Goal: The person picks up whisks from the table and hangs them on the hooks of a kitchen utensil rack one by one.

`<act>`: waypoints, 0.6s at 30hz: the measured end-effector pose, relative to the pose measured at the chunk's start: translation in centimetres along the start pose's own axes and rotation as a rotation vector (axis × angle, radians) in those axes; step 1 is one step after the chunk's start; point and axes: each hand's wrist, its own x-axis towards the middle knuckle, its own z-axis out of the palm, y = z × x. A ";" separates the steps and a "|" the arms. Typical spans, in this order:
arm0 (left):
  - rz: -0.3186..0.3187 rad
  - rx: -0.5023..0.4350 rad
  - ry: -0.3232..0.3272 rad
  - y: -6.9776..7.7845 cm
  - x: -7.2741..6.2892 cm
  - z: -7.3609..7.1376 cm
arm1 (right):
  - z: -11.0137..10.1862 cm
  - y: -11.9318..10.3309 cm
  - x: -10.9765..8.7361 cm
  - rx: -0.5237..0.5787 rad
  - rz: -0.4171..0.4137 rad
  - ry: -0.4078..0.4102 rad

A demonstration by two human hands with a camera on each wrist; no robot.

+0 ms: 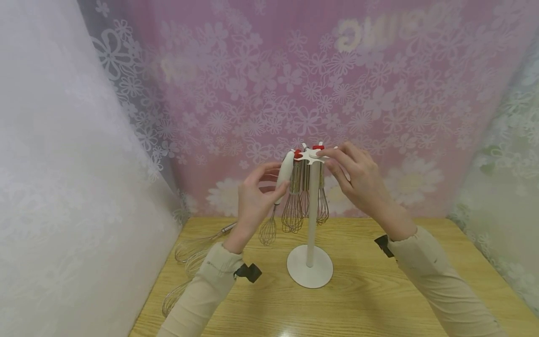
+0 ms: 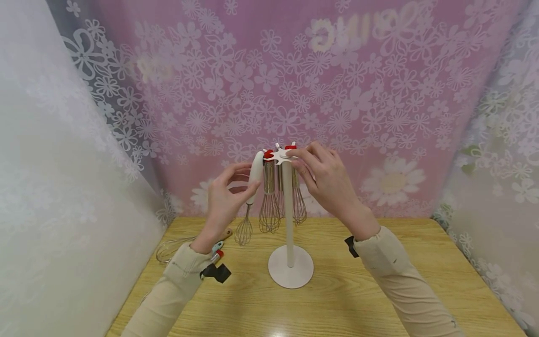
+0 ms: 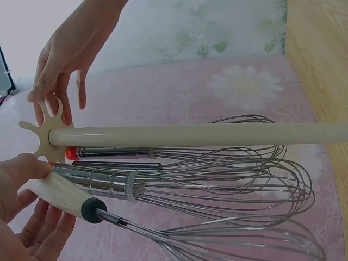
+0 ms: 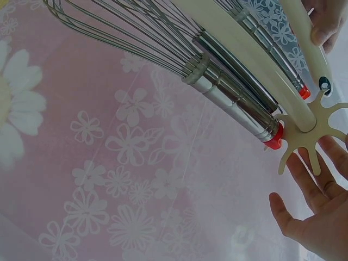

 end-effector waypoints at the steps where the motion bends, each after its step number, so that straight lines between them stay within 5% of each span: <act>1: 0.002 0.008 0.002 0.0 0.0 0.0 | 0.0 0.0 0.0 -0.001 -0.002 0.000; 18: 0.068 0.127 0.025 0.3 0.1 0.5 | 0.0 -0.1 0.2 -0.014 -0.008 0.007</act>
